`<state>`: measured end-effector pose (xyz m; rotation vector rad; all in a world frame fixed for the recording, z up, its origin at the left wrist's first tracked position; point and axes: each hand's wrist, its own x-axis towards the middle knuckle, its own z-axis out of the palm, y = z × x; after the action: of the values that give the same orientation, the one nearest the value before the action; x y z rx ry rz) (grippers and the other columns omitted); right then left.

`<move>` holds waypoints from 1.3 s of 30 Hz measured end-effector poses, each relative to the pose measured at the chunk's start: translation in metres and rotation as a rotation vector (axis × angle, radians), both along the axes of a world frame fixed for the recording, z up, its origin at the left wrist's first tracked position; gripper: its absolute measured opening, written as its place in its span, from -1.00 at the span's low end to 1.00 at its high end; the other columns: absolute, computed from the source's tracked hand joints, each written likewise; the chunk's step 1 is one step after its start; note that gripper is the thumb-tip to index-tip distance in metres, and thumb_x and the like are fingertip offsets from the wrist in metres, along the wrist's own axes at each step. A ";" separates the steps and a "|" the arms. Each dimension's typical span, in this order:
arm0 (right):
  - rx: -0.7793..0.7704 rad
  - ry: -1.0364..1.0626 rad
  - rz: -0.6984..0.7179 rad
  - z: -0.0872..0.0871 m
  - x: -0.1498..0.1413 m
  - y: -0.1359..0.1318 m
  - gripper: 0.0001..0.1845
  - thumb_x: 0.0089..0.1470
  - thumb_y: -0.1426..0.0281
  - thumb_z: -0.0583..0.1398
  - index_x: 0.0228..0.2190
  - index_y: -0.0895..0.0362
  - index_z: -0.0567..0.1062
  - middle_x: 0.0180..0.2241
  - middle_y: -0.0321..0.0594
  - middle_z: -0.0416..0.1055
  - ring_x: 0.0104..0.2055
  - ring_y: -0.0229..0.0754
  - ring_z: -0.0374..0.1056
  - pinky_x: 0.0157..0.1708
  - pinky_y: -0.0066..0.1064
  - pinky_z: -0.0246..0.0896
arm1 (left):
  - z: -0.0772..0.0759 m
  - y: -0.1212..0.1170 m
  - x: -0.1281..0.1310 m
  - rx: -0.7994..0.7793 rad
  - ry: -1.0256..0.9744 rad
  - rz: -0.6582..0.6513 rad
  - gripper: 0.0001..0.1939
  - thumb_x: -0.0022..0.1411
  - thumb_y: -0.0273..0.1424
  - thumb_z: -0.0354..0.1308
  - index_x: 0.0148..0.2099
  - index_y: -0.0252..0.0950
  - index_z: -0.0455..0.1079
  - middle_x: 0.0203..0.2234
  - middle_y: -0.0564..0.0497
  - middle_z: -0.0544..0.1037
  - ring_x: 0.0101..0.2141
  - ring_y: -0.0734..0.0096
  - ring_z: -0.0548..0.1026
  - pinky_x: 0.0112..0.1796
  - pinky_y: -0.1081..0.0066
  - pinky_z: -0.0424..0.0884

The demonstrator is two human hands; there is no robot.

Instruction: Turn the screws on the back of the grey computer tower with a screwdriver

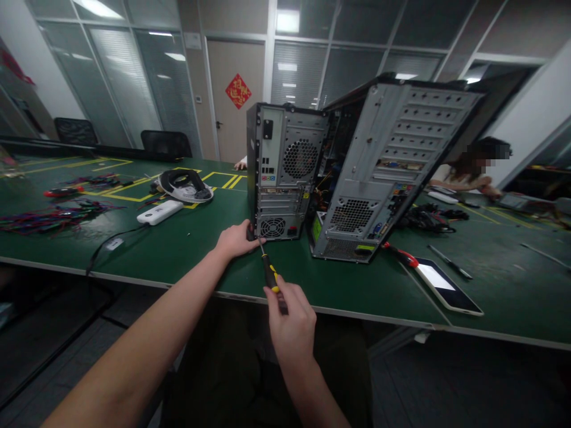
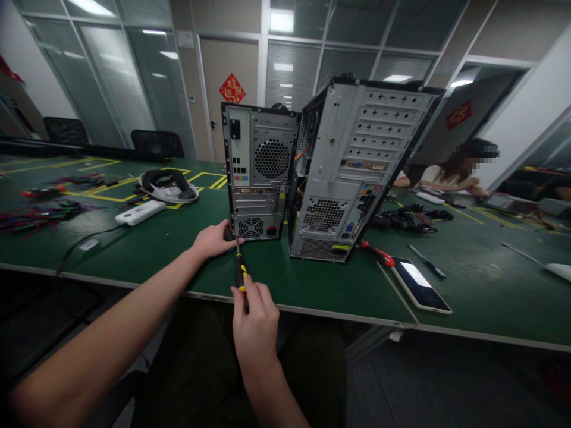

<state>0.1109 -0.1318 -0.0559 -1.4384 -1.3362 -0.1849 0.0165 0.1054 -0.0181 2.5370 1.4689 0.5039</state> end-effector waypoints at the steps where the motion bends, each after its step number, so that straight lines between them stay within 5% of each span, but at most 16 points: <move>1: 0.000 -0.018 -0.008 0.000 0.000 0.000 -0.73 0.32 0.45 0.20 0.02 0.18 0.58 -0.22 -0.10 0.53 -0.22 -0.17 0.52 -0.20 -0.38 0.48 | 0.000 0.000 0.000 -0.002 0.003 0.000 -0.34 0.12 0.27 0.11 -0.03 -0.16 0.34 -0.18 -0.14 0.65 -0.15 -0.02 0.63 -0.18 0.21 0.48; 11: -0.018 -0.008 -0.024 -0.003 0.001 0.002 -0.76 0.29 0.38 0.27 -0.06 0.22 0.59 -0.33 -0.17 0.53 -0.36 -0.21 0.50 -0.33 -0.43 0.45 | -0.002 0.001 0.000 0.011 0.008 -0.003 -0.32 0.12 0.30 0.08 -0.03 -0.17 0.33 -0.18 -0.14 0.65 -0.16 -0.02 0.63 -0.21 0.22 0.48; 19: 0.017 -0.086 -0.049 -0.001 0.002 0.002 -0.67 0.35 0.51 0.13 0.04 0.10 0.60 -0.11 -0.07 0.48 -0.17 -0.19 0.51 -0.14 -0.37 0.48 | -0.003 0.003 0.000 0.015 0.001 -0.009 -0.33 0.12 0.29 0.09 -0.03 -0.17 0.33 -0.21 -0.12 0.65 -0.17 -0.01 0.63 -0.20 0.23 0.48; 39: 0.019 -0.115 -0.088 -0.007 0.006 0.000 -0.75 0.32 0.43 0.20 -0.01 0.20 0.58 -0.23 -0.10 0.53 -0.24 -0.16 0.52 -0.21 -0.38 0.48 | -0.002 0.001 -0.001 0.024 -0.015 -0.015 -0.33 0.13 0.29 0.07 -0.03 -0.17 0.36 -0.21 -0.12 0.65 -0.19 -0.03 0.63 -0.23 0.20 0.48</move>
<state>0.1168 -0.1316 -0.0630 -1.4900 -1.3610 -0.3418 0.0159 0.1060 -0.0198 2.5543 1.4461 0.5402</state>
